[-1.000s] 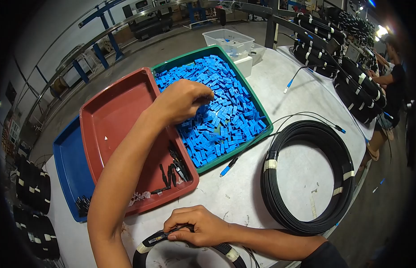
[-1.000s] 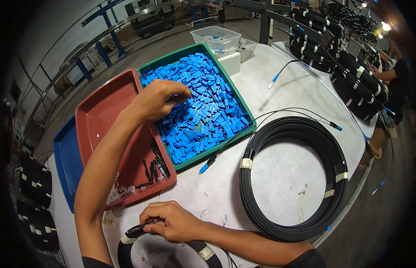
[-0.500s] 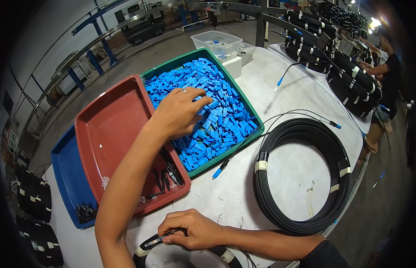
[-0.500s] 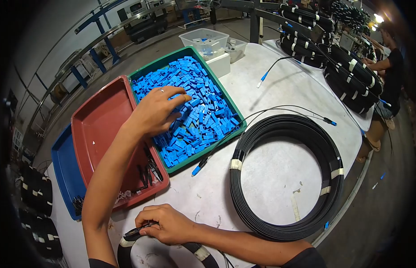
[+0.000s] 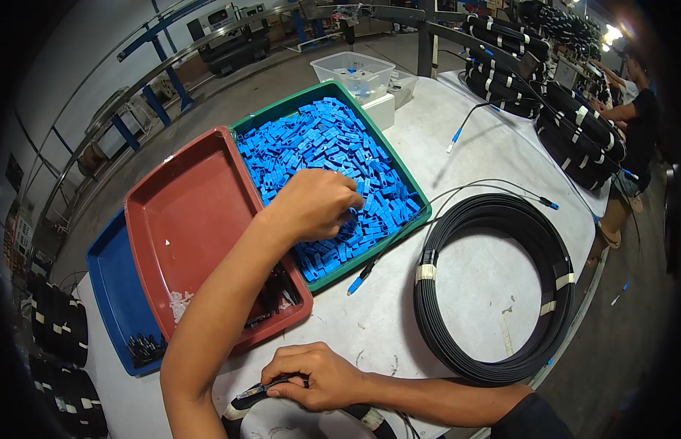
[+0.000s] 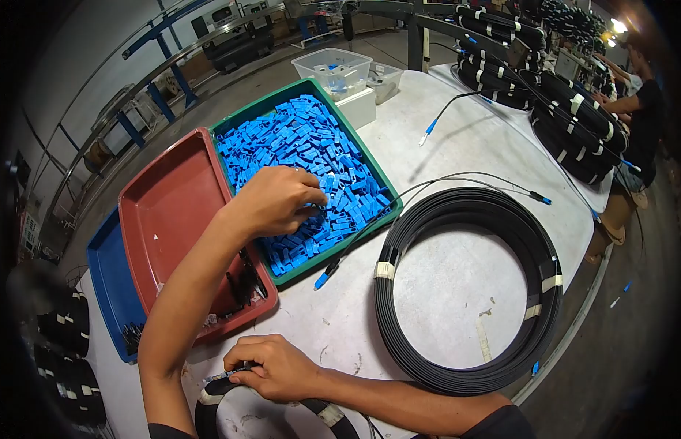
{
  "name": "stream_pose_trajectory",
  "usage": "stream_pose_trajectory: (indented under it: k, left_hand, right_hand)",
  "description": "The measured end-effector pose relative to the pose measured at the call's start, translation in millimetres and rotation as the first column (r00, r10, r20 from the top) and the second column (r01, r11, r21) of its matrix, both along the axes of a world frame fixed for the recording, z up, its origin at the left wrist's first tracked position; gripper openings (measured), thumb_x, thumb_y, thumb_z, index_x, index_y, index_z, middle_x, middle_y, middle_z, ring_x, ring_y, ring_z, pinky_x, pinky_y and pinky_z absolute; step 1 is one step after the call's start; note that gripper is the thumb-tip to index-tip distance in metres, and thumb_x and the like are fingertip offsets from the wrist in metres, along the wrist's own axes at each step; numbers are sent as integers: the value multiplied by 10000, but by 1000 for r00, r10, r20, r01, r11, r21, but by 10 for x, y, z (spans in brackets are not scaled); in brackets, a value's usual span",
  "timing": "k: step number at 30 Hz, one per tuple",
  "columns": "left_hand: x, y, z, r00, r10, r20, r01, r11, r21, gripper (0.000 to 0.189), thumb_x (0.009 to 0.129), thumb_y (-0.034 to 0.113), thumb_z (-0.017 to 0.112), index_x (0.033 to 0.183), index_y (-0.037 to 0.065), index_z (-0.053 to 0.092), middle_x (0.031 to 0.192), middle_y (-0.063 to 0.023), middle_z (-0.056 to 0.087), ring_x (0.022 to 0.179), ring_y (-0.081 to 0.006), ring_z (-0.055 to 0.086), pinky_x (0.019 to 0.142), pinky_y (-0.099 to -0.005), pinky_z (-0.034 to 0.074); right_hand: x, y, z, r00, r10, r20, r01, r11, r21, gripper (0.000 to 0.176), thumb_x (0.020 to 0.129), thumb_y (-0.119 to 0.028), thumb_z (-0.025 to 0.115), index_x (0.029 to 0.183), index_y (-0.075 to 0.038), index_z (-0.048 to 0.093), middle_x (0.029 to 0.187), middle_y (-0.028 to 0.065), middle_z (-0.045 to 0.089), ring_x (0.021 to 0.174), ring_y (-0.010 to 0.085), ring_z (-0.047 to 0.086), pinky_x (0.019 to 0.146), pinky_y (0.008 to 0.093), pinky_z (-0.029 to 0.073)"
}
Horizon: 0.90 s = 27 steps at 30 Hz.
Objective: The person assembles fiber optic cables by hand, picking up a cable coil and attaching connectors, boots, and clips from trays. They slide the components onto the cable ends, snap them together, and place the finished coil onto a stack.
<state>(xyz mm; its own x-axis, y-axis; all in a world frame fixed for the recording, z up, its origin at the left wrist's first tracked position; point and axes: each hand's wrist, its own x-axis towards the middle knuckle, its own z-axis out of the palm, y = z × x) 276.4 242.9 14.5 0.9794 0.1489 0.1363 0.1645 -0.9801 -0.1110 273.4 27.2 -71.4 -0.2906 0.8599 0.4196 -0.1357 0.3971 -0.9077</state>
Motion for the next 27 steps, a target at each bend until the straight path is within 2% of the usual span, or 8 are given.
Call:
stream_pose_trajectory:
  k: [3, 5, 10, 13, 15, 19, 23, 27]
  left_hand:
    - [116, -56, -95, 1000, 7, -21, -7, 1000, 14, 279, 771, 143, 774, 1048, 127, 745, 1008, -55, 709, 906, -282, 694, 718, -420, 563]
    - [172, -100, -176, 987, 153, 56, -155, 988, 29, 299, 776, 190, 797, 1059, 118, 733, 1011, -66, 699, 914, -294, 693, 720, -424, 565]
    - [165, 3, -209, 985, 109, 131, -109, 994, -10, 330, 766, 237, 815, 1051, 105, 714, 1009, -85, 688, 897, -304, 692, 713, -425, 564]
    - [148, 3, -140, 993, 114, 33, -114, 993, 19, 278, 777, 152, 770, 1045, 105, 710, 1019, -88, 684, 905, -303, 687, 715, -426, 565]
    - [122, 38, -159, 993, 107, 49, -109, 993, 47, 272, 767, 44, 690, 1030, 112, 709, 1019, -80, 682, 918, -299, 682, 707, -431, 562]
    - [40, 227, -267, 983, 74, 170, -91, 992, 89, 313, 743, -7, 640, 1024, 116, 704, 1006, -72, 679, 917, -300, 675, 709, -430, 557]
    - [-42, 260, -219, 973, 106, 205, -117, 992, 41, 333, 751, -16, 629, 1053, 110, 695, 1036, -89, 676, 922, -306, 671, 750, -415, 557]
    - [-140, 223, -137, 913, 120, 391, -38, 977, -210, 360, 750, -41, 622, 1074, 90, 711, 1009, -104, 665, 871, -292, 672, 738, -395, 554]
  right_hand:
    - [-4, 6, 12, 1000, -8, -22, 8, 1000, 3, 137, 862, -85, 762, 979, -32, 712, 799, 75, 627, 583, 190, 519, 578, 329, 422]
    - [17, 6, 17, 1000, 4, -20, -4, 1000, -13, 132, 864, -85, 759, 975, -33, 710, 790, 74, 616, 579, 193, 512, 578, 332, 419]
    - [6, 5, 7, 1000, 16, -27, -16, 1000, -5, 127, 865, -86, 756, 973, -38, 707, 783, 76, 597, 572, 202, 503, 572, 338, 414]
    - [14, -1, 21, 999, 29, -16, -30, 999, -36, 131, 862, -86, 761, 973, -41, 708, 784, 77, 596, 573, 202, 506, 571, 340, 414]
    - [1, -3, 2, 999, 27, -23, -28, 999, -31, 133, 860, -85, 764, 974, -43, 709, 784, 77, 596, 575, 203, 509, 572, 341, 415]
    - [13, -4, 9, 999, 40, 2, -40, 998, -54, 134, 857, -83, 769, 975, -49, 714, 784, 79, 601, 584, 208, 519, 575, 339, 419]
    - [14, 4, 1, 1000, 12, 11, -12, 1000, -6, 136, 859, -84, 770, 979, -47, 717, 795, 79, 616, 590, 206, 526, 577, 334, 423]
    - [9, 18, -32, 1000, -22, -4, 22, 1000, 18, 141, 860, -78, 770, 985, -35, 723, 794, 74, 633, 592, 185, 531, 568, 328, 427]
